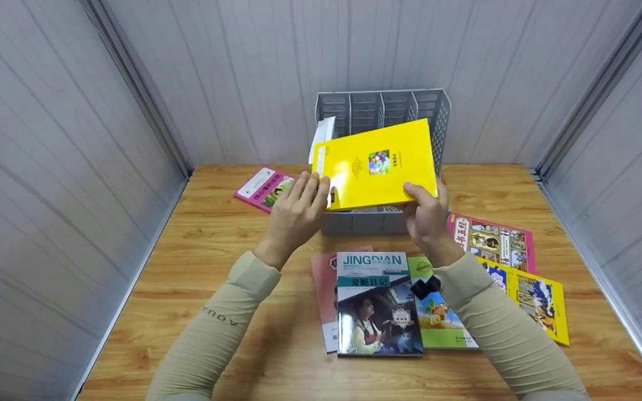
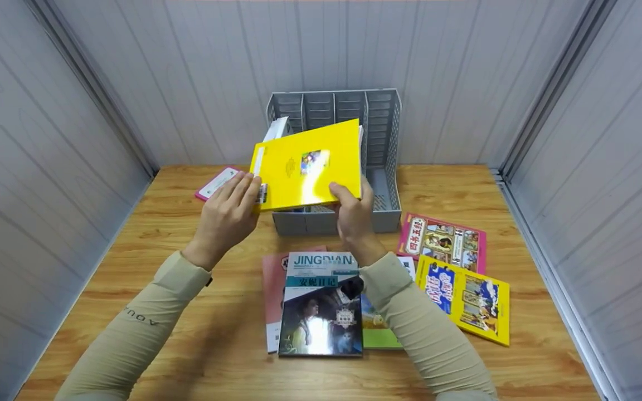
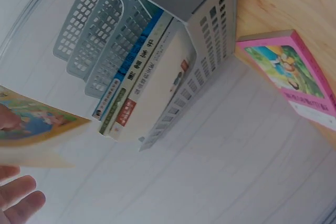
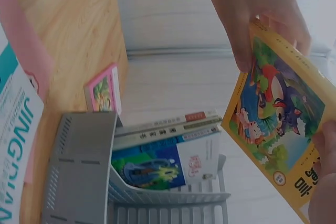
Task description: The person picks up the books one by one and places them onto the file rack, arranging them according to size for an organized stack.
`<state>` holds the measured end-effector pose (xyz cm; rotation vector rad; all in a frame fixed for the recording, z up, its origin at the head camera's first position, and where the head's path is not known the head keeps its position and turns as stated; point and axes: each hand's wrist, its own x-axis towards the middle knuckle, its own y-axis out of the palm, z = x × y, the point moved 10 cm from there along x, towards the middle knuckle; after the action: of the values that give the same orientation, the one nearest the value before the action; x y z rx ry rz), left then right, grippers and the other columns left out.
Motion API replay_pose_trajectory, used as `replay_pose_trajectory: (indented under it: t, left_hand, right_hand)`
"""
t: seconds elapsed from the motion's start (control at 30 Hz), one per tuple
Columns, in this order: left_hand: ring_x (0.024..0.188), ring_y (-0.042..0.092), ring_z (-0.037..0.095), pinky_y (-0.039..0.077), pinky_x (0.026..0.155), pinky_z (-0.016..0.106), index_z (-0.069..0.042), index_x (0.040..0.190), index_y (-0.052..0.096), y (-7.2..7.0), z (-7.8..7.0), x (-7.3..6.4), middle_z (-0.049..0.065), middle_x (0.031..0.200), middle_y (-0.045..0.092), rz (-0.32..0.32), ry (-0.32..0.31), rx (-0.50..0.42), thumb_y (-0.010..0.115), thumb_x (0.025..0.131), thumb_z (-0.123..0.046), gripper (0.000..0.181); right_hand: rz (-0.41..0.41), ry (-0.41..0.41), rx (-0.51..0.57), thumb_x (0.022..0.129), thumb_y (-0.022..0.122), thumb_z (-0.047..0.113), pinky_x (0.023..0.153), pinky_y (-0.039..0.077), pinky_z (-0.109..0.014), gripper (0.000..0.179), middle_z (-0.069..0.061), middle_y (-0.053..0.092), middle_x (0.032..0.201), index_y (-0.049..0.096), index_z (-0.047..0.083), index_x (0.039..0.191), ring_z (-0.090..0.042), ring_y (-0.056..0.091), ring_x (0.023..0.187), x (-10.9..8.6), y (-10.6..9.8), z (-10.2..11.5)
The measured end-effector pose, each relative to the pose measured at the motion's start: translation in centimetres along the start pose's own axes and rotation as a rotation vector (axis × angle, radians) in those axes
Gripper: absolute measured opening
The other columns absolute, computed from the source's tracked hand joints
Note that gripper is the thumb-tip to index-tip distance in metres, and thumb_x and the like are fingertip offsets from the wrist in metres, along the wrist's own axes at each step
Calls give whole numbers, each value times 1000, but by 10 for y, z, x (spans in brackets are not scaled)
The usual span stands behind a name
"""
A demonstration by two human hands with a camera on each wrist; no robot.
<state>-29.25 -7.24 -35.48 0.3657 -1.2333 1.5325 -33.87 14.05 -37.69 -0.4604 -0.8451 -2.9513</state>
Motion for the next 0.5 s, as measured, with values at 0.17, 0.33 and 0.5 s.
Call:
replay_pose_trajectory:
  t: [0.17, 0.33, 0.5]
  left_hand:
    - [114, 79, 34, 64, 99, 45, 0, 131, 69, 7, 9, -7, 18, 124, 79, 2, -55, -45, 74, 103, -16, 33]
    - [107, 79, 32, 66, 96, 43, 1, 128, 72, 21, 14, -14, 16, 118, 80, 47, -124, -88, 72, 104, -16, 30]
    - [101, 76, 30, 66, 92, 41, 0, 124, 73, 40, 11, -25, 14, 114, 80, 126, -158, -142, 77, 100, -17, 30]
  right_hand:
    - [-16, -46, -26, 104, 45, -1, 95, 65, -33, 42, -7, 69, 125, 47, -2, 146, -19, 75, 108, 3, -9, 14]
    - [-45, -104, -33, 103, 45, -4, 90, 66, -31, 39, -8, 69, 121, 50, -2, 141, -19, 76, 103, 7, -20, 29]
    - [-64, -169, -97, 100, 50, -4, 86, 66, -28, 35, -9, 69, 116, 53, -1, 135, -18, 75, 97, 11, -28, 40]
